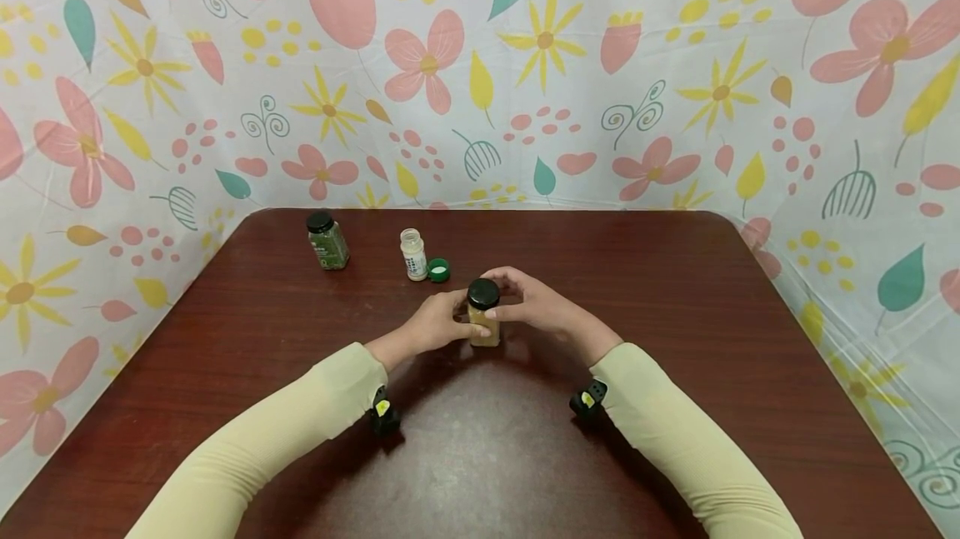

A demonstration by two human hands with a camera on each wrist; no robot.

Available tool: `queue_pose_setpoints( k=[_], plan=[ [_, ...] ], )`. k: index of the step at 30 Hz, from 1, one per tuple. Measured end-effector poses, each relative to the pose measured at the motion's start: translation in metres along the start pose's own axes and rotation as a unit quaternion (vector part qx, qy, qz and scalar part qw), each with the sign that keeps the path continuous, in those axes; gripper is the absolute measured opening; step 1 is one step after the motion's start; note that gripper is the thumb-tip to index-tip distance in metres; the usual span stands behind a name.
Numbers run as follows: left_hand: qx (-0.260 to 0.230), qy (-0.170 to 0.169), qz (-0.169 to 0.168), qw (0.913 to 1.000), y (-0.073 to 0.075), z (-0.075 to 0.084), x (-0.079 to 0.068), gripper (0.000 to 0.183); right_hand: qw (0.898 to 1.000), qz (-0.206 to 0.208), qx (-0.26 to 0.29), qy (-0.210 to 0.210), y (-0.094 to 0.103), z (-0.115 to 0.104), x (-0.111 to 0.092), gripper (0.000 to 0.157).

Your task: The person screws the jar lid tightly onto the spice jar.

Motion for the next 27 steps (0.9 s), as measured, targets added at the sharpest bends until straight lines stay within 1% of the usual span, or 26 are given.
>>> queue_pose_setpoints(
  k=[5, 8, 11, 19, 27],
  plan=[
    [0.009, 0.002, 0.001, 1.0, -0.0011, -0.0005, 0.0009, 0.053, 0.999, -0.028, 0.014, -0.016, 0.0037, -0.0018, -0.002, 0.066],
    [0.01, 0.004, 0.001, 0.9999, -0.0013, -0.001, 0.0011, 0.054, 0.999, -0.041, 0.025, -0.017, 0.0046, -0.0025, -0.0018, 0.065],
    [0.008, 0.002, 0.001, 1.0, -0.0007, -0.0006, 0.0006, 0.054, 0.998, -0.046, 0.029, -0.016, 0.005, -0.0032, -0.001, 0.064],
    [0.002, 0.008, 0.001, 1.0, -0.0012, -0.0015, 0.0006, 0.053, 0.998, -0.044, 0.035, -0.004, 0.0048, -0.0026, -0.0011, 0.058],
    [-0.003, 0.007, 0.0, 1.0, -0.0008, -0.0009, 0.0, 0.054, 0.999, -0.032, 0.023, 0.004, 0.0029, -0.001, -0.0001, 0.055]
  ],
)
Point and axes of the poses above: each hand's wrist, its own x-axis towards the middle knuckle, its own y-axis out of the back of the hand, z = x × y, the point moved 2 cm from there along x, towards the middle knuckle, and after that the axes turned 4 degrees about z, right-handed, at the moved point
